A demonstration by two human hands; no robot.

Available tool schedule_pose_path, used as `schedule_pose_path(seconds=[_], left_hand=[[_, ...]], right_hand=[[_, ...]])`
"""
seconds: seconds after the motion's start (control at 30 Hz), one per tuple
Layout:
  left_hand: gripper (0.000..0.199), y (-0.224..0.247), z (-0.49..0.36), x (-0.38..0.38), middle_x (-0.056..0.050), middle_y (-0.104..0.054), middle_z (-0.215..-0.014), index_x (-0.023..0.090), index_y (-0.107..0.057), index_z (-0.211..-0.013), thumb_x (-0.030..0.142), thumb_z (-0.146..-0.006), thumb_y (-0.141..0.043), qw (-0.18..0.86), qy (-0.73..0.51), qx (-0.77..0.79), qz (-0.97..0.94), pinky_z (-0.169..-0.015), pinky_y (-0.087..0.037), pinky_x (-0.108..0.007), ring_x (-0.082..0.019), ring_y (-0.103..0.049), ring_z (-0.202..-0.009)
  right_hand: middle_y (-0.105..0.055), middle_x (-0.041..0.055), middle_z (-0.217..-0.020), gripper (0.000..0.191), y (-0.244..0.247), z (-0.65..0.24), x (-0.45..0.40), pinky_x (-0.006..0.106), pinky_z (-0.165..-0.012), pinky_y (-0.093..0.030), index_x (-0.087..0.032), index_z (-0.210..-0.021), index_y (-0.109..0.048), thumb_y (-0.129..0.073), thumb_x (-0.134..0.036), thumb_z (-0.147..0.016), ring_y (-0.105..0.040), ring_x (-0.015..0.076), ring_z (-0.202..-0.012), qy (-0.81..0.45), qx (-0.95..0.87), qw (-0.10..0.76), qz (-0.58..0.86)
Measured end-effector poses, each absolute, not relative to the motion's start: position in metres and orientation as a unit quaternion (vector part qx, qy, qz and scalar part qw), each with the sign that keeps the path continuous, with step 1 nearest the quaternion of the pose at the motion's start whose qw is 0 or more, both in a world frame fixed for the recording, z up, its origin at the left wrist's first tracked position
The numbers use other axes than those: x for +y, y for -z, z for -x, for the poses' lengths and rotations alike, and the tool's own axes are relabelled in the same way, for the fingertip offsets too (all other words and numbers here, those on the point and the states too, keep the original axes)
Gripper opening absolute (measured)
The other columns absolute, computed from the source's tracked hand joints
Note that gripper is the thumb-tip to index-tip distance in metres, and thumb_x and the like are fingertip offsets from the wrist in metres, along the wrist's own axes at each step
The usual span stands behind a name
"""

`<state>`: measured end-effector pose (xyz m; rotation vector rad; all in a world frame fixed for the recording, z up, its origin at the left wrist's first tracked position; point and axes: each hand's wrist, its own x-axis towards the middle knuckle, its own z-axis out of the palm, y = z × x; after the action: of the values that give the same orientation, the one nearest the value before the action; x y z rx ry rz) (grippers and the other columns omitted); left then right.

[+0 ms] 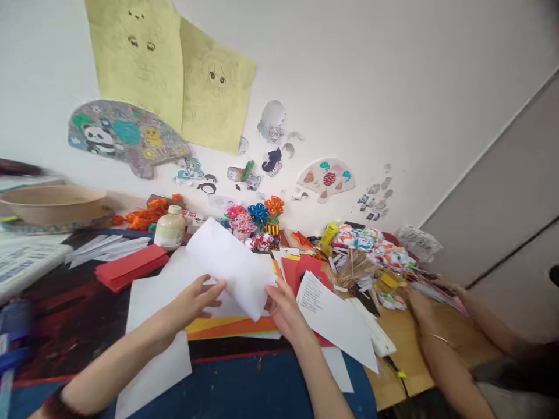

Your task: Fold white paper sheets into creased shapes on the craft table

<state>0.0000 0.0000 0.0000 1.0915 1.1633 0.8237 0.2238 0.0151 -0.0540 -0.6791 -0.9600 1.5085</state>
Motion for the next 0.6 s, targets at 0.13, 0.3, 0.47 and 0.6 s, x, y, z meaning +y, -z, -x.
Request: schedule_pose_path(seconds=[0.13,0.3,0.47,0.6], left_hand=[[0.061,0.005,-0.009,0.021,-0.015,-0.057,-0.128,0.014,-0.055,-0.12,0.056,-0.076,-0.062,0.651,-0.436,0.395,-0.48,-0.095,-0.045,-0.041,-0.03,-0.054,-0.115],[0.059,0.014,-0.005,0.029,-0.013,-0.058,-0.129,0.016,-0.052,-0.125,0.044,-0.075,-0.068,0.632,-0.519,0.392,-0.42,-0.095,-0.045,-0.039,-0.03,-0.054,-0.116],[0.062,0.015,0.008,0.024,-0.01,-0.055,-0.133,0.024,-0.042,-0.134,0.036,-0.078,-0.067,0.658,-0.522,0.35,-0.416,-0.092,-0.046,-0.037,-0.03,-0.052,-0.119],[0.06,0.016,0.011,0.024,-0.013,-0.056,-0.131,0.02,-0.044,-0.132,0.033,-0.078,-0.068,0.674,-0.506,0.324,-0.431,-0.09,-0.048,-0.036,-0.03,-0.054,-0.117]], right_hand=[[-0.067,0.0041,-0.095,0.033,0.049,-0.216,0.011,0.027,-0.066,-0.05,-0.022,-0.107,-0.058,-0.071,-0.027,-0.077,-0.063,0.017,-0.079,-0.665,-0.449,0.533,0.268],[-0.064,0.0064,-0.105,0.045,0.039,-0.218,0.004,0.033,-0.078,-0.049,-0.02,-0.111,-0.06,-0.076,-0.025,-0.069,-0.06,0.0213,-0.093,-0.658,-0.541,0.453,0.263],[-0.064,0.0056,-0.101,0.039,0.039,-0.223,0.002,0.031,-0.082,-0.044,-0.021,-0.105,-0.063,-0.076,-0.026,-0.069,-0.058,0.0203,-0.093,-0.571,-0.599,0.469,0.309],[-0.056,0.0083,-0.119,0.036,0.041,-0.22,0.007,0.033,-0.088,-0.042,-0.024,-0.114,-0.058,-0.065,-0.037,-0.081,-0.053,0.0224,-0.106,-0.402,-0.624,0.545,0.389]])
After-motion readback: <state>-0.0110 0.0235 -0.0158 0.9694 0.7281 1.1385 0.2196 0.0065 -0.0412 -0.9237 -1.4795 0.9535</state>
